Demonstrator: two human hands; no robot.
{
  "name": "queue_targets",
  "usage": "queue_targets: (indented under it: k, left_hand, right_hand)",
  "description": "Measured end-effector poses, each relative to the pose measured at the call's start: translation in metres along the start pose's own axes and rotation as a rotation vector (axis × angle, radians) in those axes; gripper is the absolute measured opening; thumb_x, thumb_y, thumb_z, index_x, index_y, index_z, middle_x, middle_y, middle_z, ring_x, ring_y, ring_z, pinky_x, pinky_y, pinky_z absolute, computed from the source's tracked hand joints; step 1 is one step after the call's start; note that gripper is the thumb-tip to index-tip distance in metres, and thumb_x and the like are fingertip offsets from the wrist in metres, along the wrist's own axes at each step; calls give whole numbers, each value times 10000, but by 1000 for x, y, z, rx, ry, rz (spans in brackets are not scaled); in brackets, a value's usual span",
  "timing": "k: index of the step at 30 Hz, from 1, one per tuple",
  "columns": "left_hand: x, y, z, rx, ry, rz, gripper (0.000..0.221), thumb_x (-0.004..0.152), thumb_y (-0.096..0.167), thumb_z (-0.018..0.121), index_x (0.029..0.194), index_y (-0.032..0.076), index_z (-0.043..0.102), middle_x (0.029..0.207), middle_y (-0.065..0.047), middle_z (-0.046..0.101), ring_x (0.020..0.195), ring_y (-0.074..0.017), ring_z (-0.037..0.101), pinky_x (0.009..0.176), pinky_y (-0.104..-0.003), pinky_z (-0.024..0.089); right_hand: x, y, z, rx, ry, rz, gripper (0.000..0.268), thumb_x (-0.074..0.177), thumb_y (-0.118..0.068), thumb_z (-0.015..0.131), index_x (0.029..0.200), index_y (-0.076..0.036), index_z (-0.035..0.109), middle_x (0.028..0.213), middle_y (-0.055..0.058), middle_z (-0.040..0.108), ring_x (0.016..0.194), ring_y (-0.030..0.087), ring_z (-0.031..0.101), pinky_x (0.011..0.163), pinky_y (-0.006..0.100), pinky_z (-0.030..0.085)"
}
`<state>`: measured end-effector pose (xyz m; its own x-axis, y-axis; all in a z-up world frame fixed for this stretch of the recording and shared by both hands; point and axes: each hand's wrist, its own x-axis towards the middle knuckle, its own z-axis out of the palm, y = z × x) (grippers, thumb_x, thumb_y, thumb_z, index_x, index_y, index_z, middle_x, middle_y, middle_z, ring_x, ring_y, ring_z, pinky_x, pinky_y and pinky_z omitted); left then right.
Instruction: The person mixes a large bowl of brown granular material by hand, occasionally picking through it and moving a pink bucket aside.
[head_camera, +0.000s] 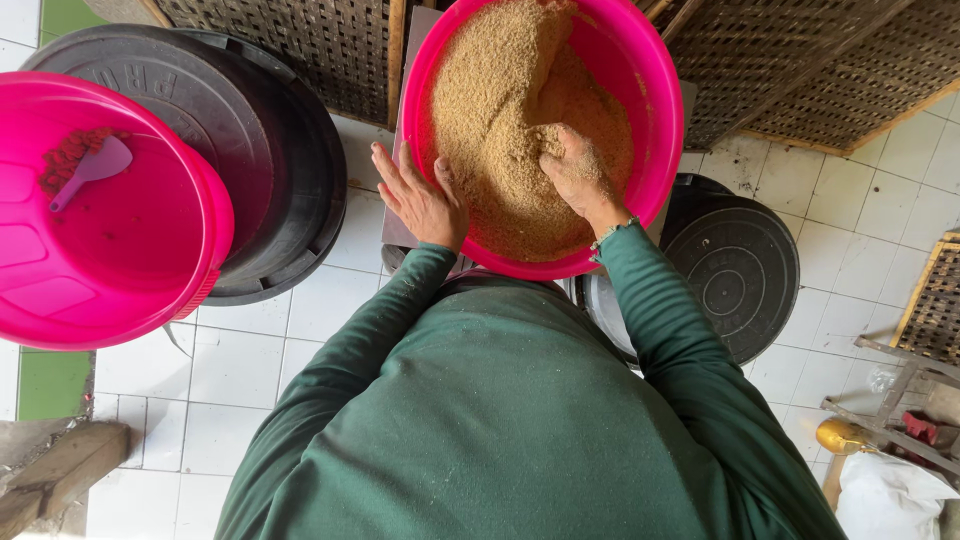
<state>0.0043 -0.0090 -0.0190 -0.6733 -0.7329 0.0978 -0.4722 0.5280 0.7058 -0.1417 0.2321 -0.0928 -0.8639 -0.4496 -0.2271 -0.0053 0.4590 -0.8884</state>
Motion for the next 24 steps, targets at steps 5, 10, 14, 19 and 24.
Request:
queue_targets:
  k: [5, 10, 14, 19, 24]
  left_hand:
    - [3, -9, -4, 100, 89, 389, 526, 1124, 424, 551, 1603, 338, 351, 1755, -175, 89, 1639, -392, 88, 1312, -648, 29]
    - [16, 0, -10, 49, 64, 734, 591, 1038, 438, 740, 1545, 440, 436, 1738, -108, 137, 1618, -391, 46, 1256, -732, -32]
    - [28, 16, -18, 80, -15, 808, 488, 998, 344, 752, 1427, 494, 577, 1717, -68, 199, 1606, -393, 66, 1236, -748, -52]
    - [33, 27, -28, 29, -130, 846, 232, 983, 279, 744, 1155, 431, 708, 1703, -46, 275, 1594, -408, 104, 1220, -768, -49]
    - [36, 36, -37, 57, -116, 810, 64, 1002, 272, 742, 1038, 233, 705, 1628, -47, 388, 1599, -391, 108, 1227, -776, -16]
  right_hand:
    - [-14, -64, -1, -6, -35, 31, 548, 980, -193, 605, 1477, 13, 503, 1463, 167, 565, 1345, 265, 535, 1148, 383, 424]
    - [-23, -130, -3, 21, -110, -2, 480, 964, -151, 572, 1421, -6, 552, 1372, 103, 631, 1250, 193, 586, 1080, 348, 461]
    - [-28, -154, -5, 171, -157, 57, 444, 1016, -226, 568, 1418, -40, 592, 1311, 96, 661, 1198, 177, 591, 1036, 334, 477]
    - [-22, -162, 3, 1, -84, 27, 366, 1084, -289, 578, 1350, -47, 645, 1229, 88, 721, 1132, 183, 654, 981, 347, 519]
    - [-18, -138, 8, 9, -99, -72, 316, 1022, -119, 598, 1320, -14, 607, 1210, 135, 708, 1084, 207, 683, 935, 358, 567]
